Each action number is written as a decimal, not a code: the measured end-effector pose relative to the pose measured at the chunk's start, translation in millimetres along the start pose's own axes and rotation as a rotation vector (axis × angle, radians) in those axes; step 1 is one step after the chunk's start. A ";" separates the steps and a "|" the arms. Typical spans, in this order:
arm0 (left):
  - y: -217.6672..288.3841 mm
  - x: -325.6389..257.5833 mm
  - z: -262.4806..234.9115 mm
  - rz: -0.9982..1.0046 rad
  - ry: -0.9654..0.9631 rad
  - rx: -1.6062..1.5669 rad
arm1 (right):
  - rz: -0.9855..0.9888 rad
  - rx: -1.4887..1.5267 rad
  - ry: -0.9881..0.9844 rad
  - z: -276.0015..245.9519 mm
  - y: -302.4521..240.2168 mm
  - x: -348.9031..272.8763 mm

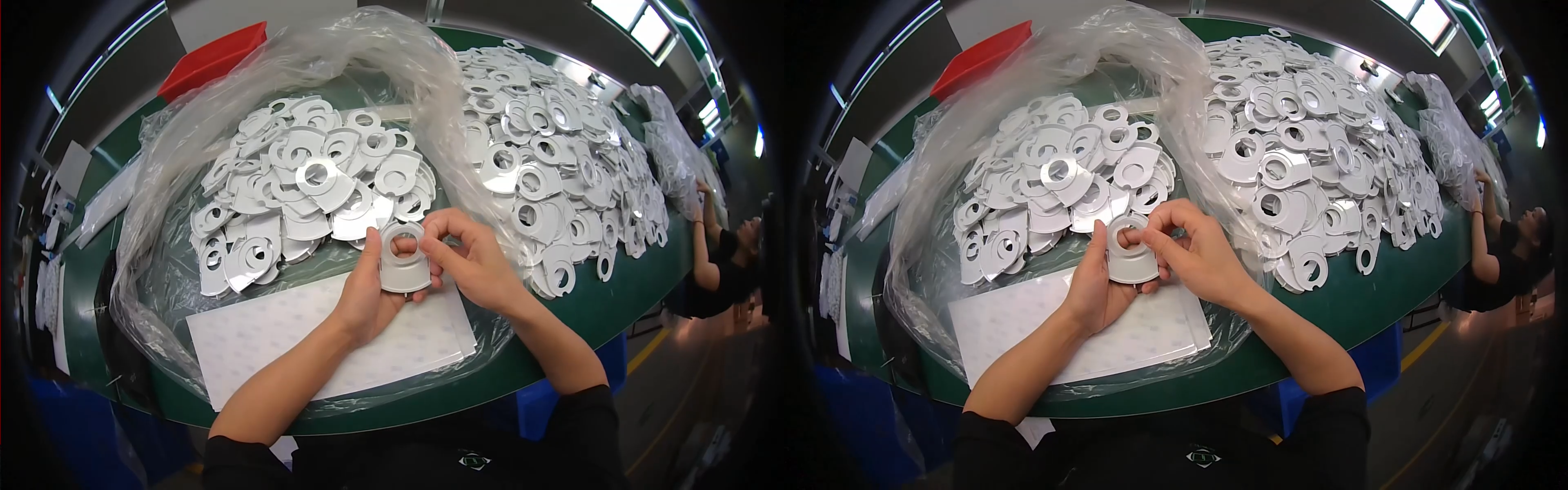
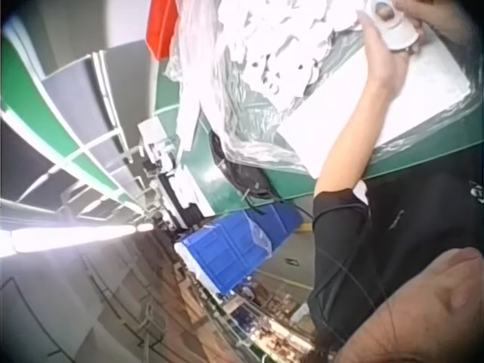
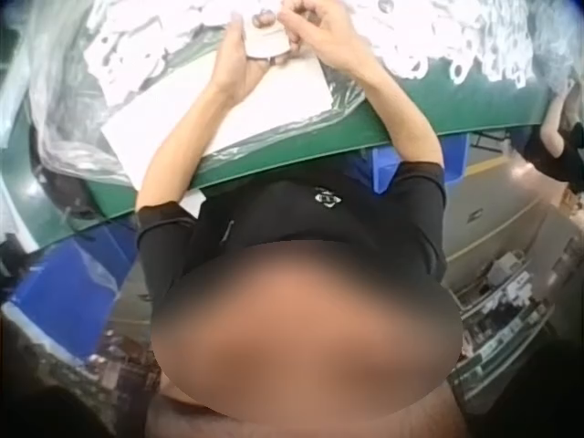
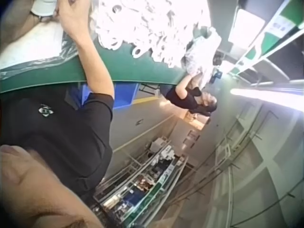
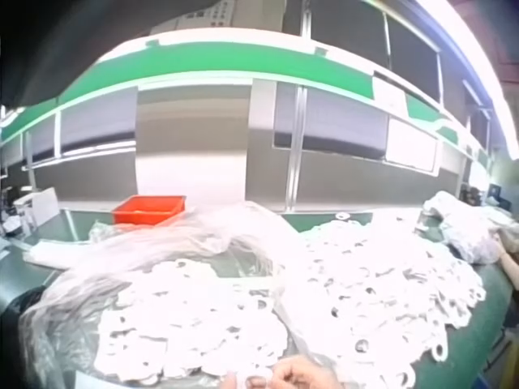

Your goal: Assembling white plastic circular light fixture components by applying adhesive rings.

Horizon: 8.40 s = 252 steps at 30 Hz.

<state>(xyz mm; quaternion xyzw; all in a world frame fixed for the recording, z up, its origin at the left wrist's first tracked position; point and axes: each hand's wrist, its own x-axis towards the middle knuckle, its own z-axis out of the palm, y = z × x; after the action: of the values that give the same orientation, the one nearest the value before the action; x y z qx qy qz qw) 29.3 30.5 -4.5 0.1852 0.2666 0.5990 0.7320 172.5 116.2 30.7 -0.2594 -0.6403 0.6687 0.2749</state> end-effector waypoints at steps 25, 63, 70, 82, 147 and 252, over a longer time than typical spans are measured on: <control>1.4 0.1 2.4 -0.002 0.012 -0.001 | 0.025 -0.006 -0.010 0.3 3.4 0.1; -3.4 -4.0 9.8 0.069 0.019 0.243 | 0.011 -0.057 0.080 -2.2 -0.5 2.0; -6.6 -4.4 9.6 0.036 -0.003 0.376 | 0.055 -0.079 0.155 7.0 -10.0 1.4; -0.7 -5.8 9.2 -0.024 0.003 0.215 | -0.311 -0.909 0.167 4.1 -23.2 -8.8; 12.7 -7.7 -4.0 0.025 0.036 0.091 | -0.208 0.129 0.051 0.0 -36.0 -18.2; 9.7 -7.1 2.2 -0.074 -0.010 0.249 | -0.087 -0.695 0.116 -2.5 -15.4 -5.4</control>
<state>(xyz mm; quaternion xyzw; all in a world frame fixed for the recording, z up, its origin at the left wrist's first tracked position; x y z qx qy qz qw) 22.1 25.7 4.1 0.2676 0.3419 0.5328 0.7264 178.6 114.7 45.9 -0.3477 -0.8232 0.3827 0.2344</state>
